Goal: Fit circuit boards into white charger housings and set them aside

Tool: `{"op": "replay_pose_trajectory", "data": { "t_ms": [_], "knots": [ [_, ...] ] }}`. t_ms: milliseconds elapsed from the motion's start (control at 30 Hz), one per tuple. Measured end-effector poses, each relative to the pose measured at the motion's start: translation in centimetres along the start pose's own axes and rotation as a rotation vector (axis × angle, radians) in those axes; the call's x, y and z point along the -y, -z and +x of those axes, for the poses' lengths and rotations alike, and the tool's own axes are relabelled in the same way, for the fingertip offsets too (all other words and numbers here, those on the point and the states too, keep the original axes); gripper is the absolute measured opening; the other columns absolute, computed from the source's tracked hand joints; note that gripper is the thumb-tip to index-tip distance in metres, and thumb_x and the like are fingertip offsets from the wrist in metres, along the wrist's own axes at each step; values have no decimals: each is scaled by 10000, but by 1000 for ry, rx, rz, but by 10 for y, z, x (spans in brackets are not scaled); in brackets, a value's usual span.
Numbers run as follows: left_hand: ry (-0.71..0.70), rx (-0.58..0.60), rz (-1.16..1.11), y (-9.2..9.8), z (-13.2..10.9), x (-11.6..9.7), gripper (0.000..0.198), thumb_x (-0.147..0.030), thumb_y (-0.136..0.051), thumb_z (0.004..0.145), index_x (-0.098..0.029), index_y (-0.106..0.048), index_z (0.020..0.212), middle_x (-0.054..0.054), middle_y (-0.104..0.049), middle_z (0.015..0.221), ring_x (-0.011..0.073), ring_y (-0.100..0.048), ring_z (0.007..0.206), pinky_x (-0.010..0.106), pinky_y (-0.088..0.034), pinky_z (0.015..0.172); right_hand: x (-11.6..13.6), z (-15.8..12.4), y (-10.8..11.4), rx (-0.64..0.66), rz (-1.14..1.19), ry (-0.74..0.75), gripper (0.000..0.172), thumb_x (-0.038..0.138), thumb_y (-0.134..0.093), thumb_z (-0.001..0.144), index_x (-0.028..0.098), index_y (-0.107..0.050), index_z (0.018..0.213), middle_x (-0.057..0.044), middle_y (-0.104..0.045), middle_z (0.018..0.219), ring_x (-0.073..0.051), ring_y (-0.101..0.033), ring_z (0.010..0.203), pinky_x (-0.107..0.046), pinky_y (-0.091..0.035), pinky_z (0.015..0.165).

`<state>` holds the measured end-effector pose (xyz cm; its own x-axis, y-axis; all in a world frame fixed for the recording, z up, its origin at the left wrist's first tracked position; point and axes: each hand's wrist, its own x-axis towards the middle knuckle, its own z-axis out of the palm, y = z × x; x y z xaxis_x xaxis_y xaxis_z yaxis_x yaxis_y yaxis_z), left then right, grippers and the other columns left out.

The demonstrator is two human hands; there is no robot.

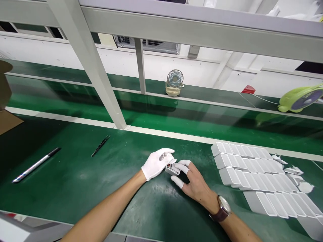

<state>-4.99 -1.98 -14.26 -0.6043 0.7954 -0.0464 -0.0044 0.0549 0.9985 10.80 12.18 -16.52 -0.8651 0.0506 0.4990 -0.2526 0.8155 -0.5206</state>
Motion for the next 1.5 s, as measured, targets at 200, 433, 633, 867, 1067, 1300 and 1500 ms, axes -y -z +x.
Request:
{"op": "replay_pose_trajectory", "data": {
  "t_ms": [200, 433, 633, 867, 1067, 1300, 1500],
  "knots": [
    [-8, 13, 44, 2, 0, 6, 393, -431, -631, 897, -163, -649, 1184, 57, -700, 906, 176, -636, 829, 315, -517, 814, 0, 5, 1, 2, 199, -101, 390, 260, -657, 918, 253, -525, 1285, -104, -533, 1212, -239, -571, 1128, -432, -522, 982],
    [-21, 23, 68, 3, 0, 11, 383, -420, -623, 905, -174, -648, 1197, 52, -699, 904, 173, -632, 816, 310, -525, 807, -1, 3, -2, 57, 77, -89, 370, 278, -710, 879, 228, -516, 1190, -138, -523, 1298, -274, -550, 1185, -486, -499, 997],
    [-38, 27, 78, 5, 1, 15, 382, -423, -617, 909, -178, -654, 1199, 53, -704, 902, 176, -638, 814, 310, -526, 806, -2, 3, 2, -2, 40, -67, 438, 299, -700, 892, 224, -495, 1272, -138, -573, 1265, -272, -582, 1171, -470, -531, 971],
    [-25, 16, 107, 5, 1, 12, 385, -439, -628, 902, -192, -666, 1195, 56, -707, 925, 179, -635, 823, 310, -524, 816, -10, 3, 2, -24, -120, 77, 567, 284, -704, 895, 231, -473, 1410, -141, -597, 1249, -273, -600, 1130, -474, -550, 940],
    [-4, 19, 132, 4, 0, 7, 406, -461, -644, 885, -177, -667, 1174, 57, -710, 901, 175, -631, 797, 305, -525, 790, -14, 4, 8, -68, -171, 126, 428, 296, -755, 856, 213, -565, 1232, -140, -615, 1238, -277, -595, 1145, -498, -528, 969],
    [-16, 27, 171, 7, 1, 6, 400, -442, -631, 893, -172, -665, 1186, 60, -710, 913, 177, -632, 801, 309, -524, 786, -12, 7, 12, -90, -225, 221, 470, 287, -739, 867, 218, -540, 1288, -143, -635, 1210, -267, -626, 1111, -517, -532, 980],
    [-19, 29, 170, 6, 1, 4, 385, -436, -619, 903, -175, -662, 1183, 61, -711, 924, 189, -647, 833, 324, -521, 814, -8, 6, 8, -96, -190, 230, 579, 243, -720, 878, 215, -463, 1396, -130, -657, 1149, -260, -634, 1063, -520, -536, 978]
  ]
}}
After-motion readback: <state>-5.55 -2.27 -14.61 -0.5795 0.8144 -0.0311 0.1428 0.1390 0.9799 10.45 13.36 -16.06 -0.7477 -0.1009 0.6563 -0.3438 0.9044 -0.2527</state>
